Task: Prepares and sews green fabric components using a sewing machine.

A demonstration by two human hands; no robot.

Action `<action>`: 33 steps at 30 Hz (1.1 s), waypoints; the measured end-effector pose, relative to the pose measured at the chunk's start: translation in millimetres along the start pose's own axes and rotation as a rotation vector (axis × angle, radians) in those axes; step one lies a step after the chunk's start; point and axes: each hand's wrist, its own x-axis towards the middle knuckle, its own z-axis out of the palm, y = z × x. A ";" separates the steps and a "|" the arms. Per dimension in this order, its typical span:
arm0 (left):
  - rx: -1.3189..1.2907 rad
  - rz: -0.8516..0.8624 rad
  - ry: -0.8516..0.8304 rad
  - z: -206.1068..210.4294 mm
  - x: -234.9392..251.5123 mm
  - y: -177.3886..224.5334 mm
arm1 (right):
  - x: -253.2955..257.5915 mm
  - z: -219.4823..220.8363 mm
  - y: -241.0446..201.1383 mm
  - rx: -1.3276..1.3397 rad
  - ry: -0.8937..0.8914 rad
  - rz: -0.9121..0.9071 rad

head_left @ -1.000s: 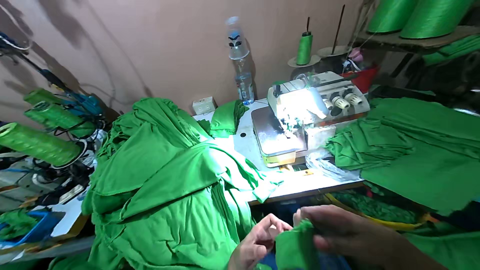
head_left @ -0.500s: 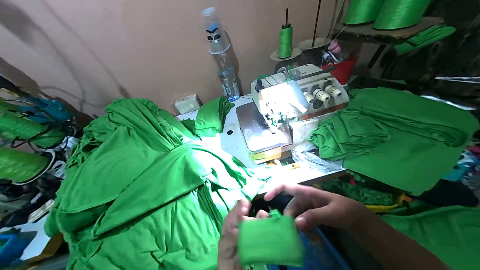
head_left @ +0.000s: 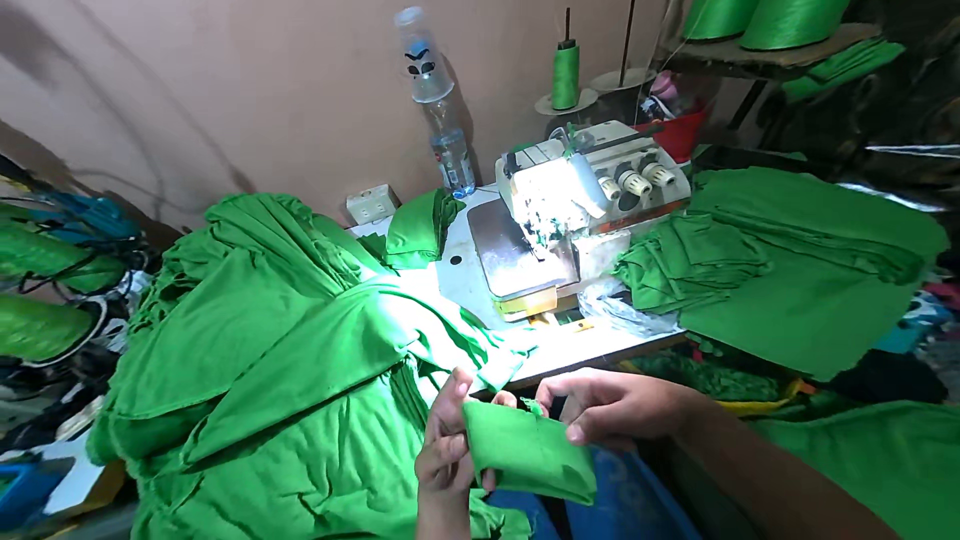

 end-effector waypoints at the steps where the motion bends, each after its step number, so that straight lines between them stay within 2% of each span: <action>1: 0.004 -0.009 -0.006 -1.4 1.6 -0.4 | 3.3 0.7 -0.8 -0.035 0.005 -0.031; 3: 0.075 -0.084 0.019 -2.3 3.1 -0.1 | 6.6 1.6 -4.1 -0.074 0.049 -0.130; 6: 0.547 -0.450 0.106 2.7 -0.8 5.1 | 1.2 2.7 -10.7 -0.069 0.169 -0.265; 8: 0.634 -0.553 0.096 3.8 -1.9 5.7 | -0.2 -0.5 -9.7 -0.055 0.163 -0.268; 13: 0.737 -0.365 0.151 6.3 -7.4 11.1 | -5.0 4.6 -8.0 -0.213 0.396 -0.116; 17: 0.720 -0.345 0.193 14.4 -15.1 8.1 | -7.1 -3.4 0.9 -0.414 0.421 -0.153; 21: 0.457 -0.254 0.498 25.5 -21.4 -12.0 | 3.6 -20.0 1.2 -0.618 0.442 -0.139; 23: 0.458 -0.209 0.721 28.0 -15.3 -18.3 | 19.1 -27.7 -2.6 -0.815 0.494 -0.139; 24: 0.596 -0.208 0.804 26.3 -10.3 -20.4 | 28.1 -31.4 -5.5 -0.902 0.515 -0.123; 25: 0.844 -0.228 0.836 22.9 -6.0 -22.7 | 36.8 -35.2 -6.9 -0.954 0.517 -0.081; 27: 1.461 -0.232 0.777 10.9 -3.6 -30.9 | 50.9 -46.9 -0.3 -1.035 0.455 0.007; 28: 1.680 -0.229 0.722 5.9 -4.6 -34.5 | 55.5 -50.5 3.9 -1.068 0.416 0.058; 30: 1.843 -0.245 0.672 0.3 -6.6 -40.0 | 58.7 -53.1 11.3 -1.106 0.379 0.138; 33: 1.937 -0.183 0.747 -7.8 -6.7 -46.2 | 53.9 -53.0 15.3 -1.106 0.400 0.184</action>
